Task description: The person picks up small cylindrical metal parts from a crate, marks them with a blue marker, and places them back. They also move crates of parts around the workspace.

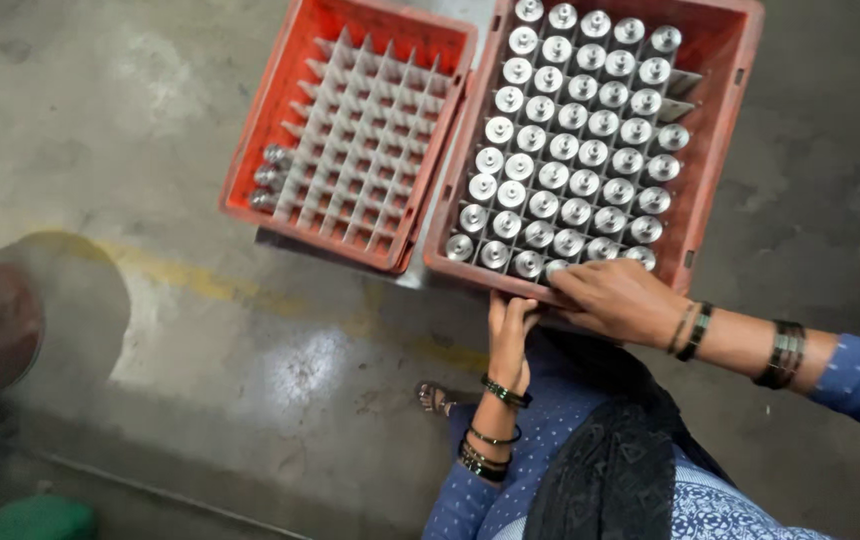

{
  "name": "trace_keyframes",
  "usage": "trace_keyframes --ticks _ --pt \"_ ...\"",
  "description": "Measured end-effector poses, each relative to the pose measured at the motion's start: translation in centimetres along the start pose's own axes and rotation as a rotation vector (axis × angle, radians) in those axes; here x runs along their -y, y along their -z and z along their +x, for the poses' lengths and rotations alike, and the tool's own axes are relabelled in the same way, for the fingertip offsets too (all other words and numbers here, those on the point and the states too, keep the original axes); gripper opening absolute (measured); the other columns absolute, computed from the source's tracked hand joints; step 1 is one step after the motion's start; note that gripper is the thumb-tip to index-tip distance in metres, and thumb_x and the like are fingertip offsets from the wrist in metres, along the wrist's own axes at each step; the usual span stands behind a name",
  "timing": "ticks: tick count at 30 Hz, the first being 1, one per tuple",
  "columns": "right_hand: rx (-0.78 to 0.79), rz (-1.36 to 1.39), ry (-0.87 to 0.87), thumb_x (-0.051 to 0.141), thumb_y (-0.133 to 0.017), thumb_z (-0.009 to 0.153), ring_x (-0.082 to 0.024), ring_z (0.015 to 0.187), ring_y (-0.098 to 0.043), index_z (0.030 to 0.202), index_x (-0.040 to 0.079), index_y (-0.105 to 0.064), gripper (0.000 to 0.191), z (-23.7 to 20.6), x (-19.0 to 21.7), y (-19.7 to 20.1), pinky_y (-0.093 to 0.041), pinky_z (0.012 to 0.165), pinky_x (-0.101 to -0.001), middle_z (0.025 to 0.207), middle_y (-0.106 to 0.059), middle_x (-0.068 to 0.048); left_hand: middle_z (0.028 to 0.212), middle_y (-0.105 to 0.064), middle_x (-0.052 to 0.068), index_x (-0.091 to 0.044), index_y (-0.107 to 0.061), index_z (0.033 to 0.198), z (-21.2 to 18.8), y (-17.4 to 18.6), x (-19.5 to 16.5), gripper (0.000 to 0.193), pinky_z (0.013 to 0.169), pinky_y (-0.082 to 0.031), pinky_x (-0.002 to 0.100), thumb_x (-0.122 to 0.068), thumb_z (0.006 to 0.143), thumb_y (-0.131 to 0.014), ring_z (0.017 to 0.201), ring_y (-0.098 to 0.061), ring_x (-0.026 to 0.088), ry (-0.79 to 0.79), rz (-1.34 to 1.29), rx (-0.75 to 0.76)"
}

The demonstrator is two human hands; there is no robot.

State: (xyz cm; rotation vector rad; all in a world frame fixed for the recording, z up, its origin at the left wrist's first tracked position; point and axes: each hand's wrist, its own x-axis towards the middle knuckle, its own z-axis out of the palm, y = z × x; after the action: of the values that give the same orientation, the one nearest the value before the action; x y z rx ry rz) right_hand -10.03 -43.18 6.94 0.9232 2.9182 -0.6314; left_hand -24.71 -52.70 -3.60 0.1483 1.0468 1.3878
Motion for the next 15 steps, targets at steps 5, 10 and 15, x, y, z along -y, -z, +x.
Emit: trace_keyframes --ticks 5,10,15 --pt "-0.063 0.042 0.050 0.027 -0.074 0.074 -0.030 0.074 -0.070 0.090 0.008 -0.061 0.028 -0.6 1.3 1.7 -0.052 0.061 -0.0453 0.074 -0.065 -0.008 0.114 -0.061 0.005 -0.002 -0.050 0.136 0.4 1.4 0.2 0.050 0.086 -0.052 0.029 -0.011 0.089 -0.064 0.100 -0.060 0.014 -0.143 0.127 0.047" --pt "-0.133 0.255 0.114 0.031 -0.070 0.086 -0.029 0.059 -0.066 0.087 0.010 -0.068 0.022 -0.7 3.7 7.7 -0.051 0.056 -0.0400 0.063 -0.061 -0.011 0.109 -0.062 0.005 -0.005 -0.048 0.135 0.7 0.2 0.7 0.051 0.077 -0.055 0.031 -0.018 0.089 -0.067 0.095 -0.062 0.015 -0.174 0.097 0.021" --pt "-0.086 0.019 0.032 0.048 -0.075 0.077 -0.034 0.067 -0.068 0.088 0.011 -0.067 0.040 2.7 2.7 9.3 -0.052 0.059 -0.0437 0.074 -0.068 -0.015 0.110 -0.063 0.002 -0.007 -0.050 0.134 -0.6 -0.1 -0.9 0.050 0.078 -0.056 0.027 -0.025 0.089 -0.066 0.098 -0.064 0.012 -0.094 0.114 -0.022"
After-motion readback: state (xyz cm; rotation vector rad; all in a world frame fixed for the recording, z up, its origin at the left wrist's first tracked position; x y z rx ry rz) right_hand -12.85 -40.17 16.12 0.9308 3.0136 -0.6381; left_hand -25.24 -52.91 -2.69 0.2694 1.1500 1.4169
